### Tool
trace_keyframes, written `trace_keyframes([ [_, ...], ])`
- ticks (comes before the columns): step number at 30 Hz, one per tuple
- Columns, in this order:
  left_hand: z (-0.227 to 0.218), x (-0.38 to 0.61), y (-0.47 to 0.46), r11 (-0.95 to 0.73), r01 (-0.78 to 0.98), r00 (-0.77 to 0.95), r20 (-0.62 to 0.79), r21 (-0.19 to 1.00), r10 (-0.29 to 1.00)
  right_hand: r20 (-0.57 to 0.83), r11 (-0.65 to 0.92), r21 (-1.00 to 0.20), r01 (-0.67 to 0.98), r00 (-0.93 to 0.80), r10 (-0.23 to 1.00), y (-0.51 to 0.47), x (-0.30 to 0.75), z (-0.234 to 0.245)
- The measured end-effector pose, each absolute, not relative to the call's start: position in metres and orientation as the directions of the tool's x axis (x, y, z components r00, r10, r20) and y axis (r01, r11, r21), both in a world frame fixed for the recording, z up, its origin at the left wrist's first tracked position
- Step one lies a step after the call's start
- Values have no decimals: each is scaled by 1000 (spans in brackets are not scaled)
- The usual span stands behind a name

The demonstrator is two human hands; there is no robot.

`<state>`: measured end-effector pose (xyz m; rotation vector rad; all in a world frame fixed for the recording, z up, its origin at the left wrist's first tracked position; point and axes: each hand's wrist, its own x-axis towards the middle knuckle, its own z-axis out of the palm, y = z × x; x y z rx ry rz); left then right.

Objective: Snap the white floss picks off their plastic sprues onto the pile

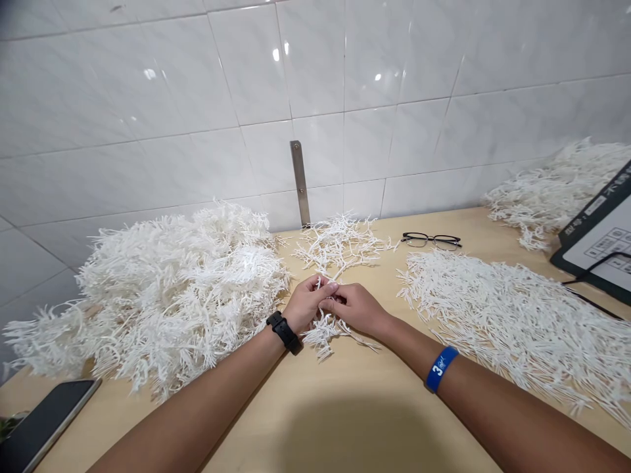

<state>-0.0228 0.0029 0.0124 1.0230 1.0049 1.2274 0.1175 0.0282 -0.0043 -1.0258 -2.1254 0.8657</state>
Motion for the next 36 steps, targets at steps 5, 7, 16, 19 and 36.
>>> trace_keyframes([
  [5, 19, -22, 0, 93, -205, 49, -85, 974, 995, 322, 565, -745, 355, -550, 770, 27, 118, -4],
  [7, 18, -22, 0, 103, -221, 70, -90, 970, 994, 321, 548, -761, 347, -533, 783, 26, 118, -5],
  [16, 6, -22, 10, 114, -266, 87, -93, 957, 992, 196, 358, -880, 312, -447, 873, 25, 115, 1],
  [19, 2, -24, 12, 134, -289, 145, -95, 948, 985, 199, 393, -861, 322, -498, 844, 27, 117, 2],
  [36, 4, -32, 12, 209, -448, 198, -132, 870, 971, 252, 298, -952, 71, -372, 893, 31, 117, 2],
])
